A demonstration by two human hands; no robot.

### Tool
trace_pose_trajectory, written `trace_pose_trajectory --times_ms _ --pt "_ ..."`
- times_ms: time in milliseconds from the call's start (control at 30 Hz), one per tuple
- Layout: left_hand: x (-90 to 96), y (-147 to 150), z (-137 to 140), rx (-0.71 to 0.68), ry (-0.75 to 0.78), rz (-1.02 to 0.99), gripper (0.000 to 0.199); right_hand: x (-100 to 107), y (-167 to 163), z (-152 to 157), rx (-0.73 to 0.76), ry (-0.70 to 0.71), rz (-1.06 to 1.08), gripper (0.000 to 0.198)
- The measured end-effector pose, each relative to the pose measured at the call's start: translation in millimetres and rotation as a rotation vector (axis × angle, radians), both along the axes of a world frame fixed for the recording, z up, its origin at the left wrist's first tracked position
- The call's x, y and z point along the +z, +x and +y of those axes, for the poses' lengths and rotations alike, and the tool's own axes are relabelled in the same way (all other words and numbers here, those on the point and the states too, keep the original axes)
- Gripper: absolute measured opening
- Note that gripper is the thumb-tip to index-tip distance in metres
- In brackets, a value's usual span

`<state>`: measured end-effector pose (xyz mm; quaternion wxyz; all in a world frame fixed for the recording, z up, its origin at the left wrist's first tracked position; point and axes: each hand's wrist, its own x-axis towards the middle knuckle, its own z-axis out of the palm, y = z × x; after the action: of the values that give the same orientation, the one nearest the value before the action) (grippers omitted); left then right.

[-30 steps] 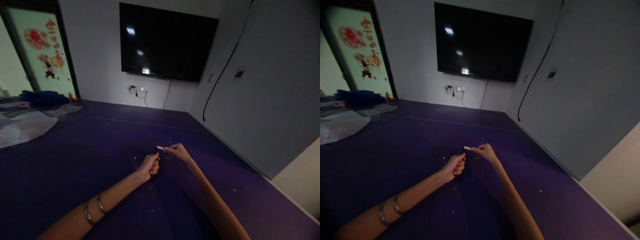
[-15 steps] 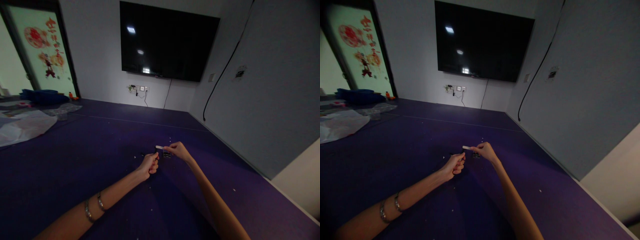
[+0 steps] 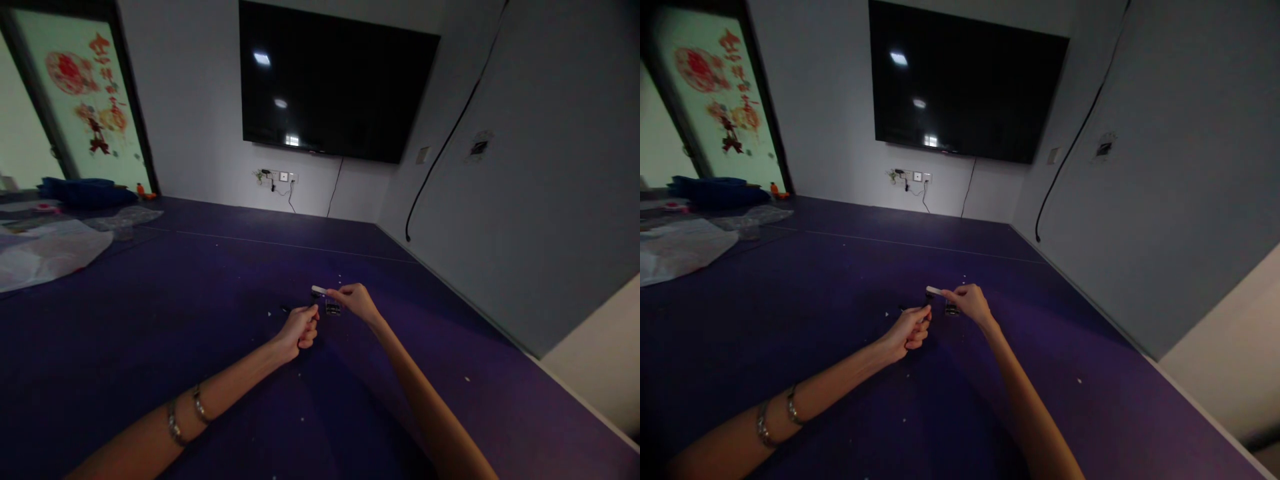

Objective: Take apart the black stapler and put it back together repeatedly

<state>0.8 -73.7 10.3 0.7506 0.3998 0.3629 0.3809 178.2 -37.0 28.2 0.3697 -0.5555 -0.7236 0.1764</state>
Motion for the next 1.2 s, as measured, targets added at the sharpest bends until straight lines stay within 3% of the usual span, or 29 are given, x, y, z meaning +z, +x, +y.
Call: trace_pose_trajectory --times_ms 100,267,533,800,900,1033,1200 --pt "1.1 0.2 -0.8 -0.002 0.009 -0.003 0.024 -0.1 1.6 0.0 0.059 -0.066 0.09 0.051" --pt "2.3 -0.5 -1.0 0.002 0.027 -0.003 0.024 -2.5 10.6 2.7 -0.024 -0.065 0.126 0.05" --pt "4.4 -4.9 5.8 0.034 0.138 -0.071 0.028 4.9 17.9 2.6 -0.008 -0.167 0.343 0.046" --pt "24.9 -16.5 8.3 0.011 0.32 -0.157 0.028 17.6 8.8 -4.8 -0.005 -0.046 0.341 0.041" --pt "31.9 -21.5 9.3 -0.013 0.381 -0.188 0.028 17.3 4.0 -7.6 -0.085 -0.08 0.24 0.036" --pt "40.1 -27.6 11.8 -0.01 0.415 -0.22 0.026 10.2 -4.7 -10.6 -0.238 -0.076 -0.113 0.035" --pt "44.9 -30.1 13.0 -0.013 0.43 -0.241 0.026 -8.7 -27.3 -14.2 -0.291 -0.125 -0.44 0.028"
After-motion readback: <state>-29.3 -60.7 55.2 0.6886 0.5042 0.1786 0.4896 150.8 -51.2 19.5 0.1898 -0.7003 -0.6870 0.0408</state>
